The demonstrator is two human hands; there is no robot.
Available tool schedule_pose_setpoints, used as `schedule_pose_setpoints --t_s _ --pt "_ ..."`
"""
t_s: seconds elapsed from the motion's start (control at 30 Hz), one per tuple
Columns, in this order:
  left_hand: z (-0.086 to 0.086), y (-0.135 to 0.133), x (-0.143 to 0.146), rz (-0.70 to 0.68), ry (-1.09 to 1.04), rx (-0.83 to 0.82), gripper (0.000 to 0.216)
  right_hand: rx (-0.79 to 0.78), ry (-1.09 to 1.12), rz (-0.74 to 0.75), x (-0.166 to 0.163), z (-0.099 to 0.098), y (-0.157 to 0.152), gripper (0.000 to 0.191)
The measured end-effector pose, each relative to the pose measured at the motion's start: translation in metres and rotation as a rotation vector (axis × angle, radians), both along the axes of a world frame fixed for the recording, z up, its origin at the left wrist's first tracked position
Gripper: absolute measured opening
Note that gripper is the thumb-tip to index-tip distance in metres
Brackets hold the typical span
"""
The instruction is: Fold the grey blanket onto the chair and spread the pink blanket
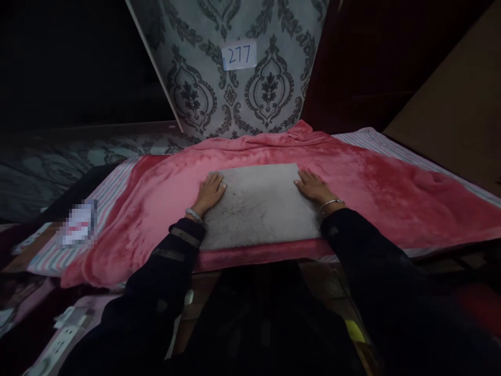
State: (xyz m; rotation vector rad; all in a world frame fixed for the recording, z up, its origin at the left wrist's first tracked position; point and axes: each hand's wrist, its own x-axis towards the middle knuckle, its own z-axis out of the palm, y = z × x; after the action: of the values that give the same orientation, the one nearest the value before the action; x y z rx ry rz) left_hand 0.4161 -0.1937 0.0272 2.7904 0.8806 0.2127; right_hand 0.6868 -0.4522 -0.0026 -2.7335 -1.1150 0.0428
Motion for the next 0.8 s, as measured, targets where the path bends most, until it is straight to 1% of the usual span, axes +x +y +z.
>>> schedule_pose_setpoints --t_s 0.03,0.1,0.13,0.2,0.23,0.3,0.33,0.4,0.47,0.57,0.67,0.8 --pt "0.005 0.000 -0.001 0.001 0.022 -0.041 0.056 0.004 -0.024 -0.009 -0.011 0.006 0.002 0.067" --pt "0.015 -0.007 -0.006 0.012 0.048 -0.101 0.055 0.048 -0.087 0.021 -0.048 0.018 0.014 0.065" --pt "0.019 -0.013 -0.011 0.011 0.038 -0.106 0.054 0.072 -0.108 0.066 -0.074 0.022 0.023 0.065" --pt "0.020 -0.034 -0.024 -0.019 -0.028 -0.063 0.054 0.129 -0.123 0.253 -0.133 0.024 0.042 0.063" --pt "0.018 -0.046 -0.032 -0.048 -0.065 -0.029 0.055 0.137 -0.124 0.343 -0.162 0.023 0.051 0.062" --pt "0.007 -0.069 -0.048 -0.102 -0.103 0.036 0.056 0.160 -0.118 0.477 -0.212 0.017 0.064 0.060" --pt "0.000 -0.079 -0.056 -0.108 -0.098 0.063 0.057 0.169 -0.115 0.523 -0.230 0.013 0.068 0.059" --pt "-0.012 -0.092 -0.067 -0.085 -0.069 0.110 0.058 0.183 -0.112 0.534 -0.250 0.006 0.069 0.059" --pt "-0.019 -0.097 -0.072 -0.053 -0.041 0.148 0.058 0.177 -0.107 0.515 -0.249 0.003 0.064 0.059" --pt "-0.020 -0.095 -0.070 -0.044 0.006 0.166 0.059 0.141 -0.103 0.465 -0.224 0.004 0.046 0.062" --pt "-0.017 -0.092 -0.068 -0.033 0.030 0.166 0.061 0.110 -0.115 0.324 -0.191 0.002 0.018 0.066" --pt "-0.018 -0.090 -0.067 -0.016 0.019 0.173 0.061 0.106 -0.155 0.123 -0.156 -0.008 -0.028 0.067"
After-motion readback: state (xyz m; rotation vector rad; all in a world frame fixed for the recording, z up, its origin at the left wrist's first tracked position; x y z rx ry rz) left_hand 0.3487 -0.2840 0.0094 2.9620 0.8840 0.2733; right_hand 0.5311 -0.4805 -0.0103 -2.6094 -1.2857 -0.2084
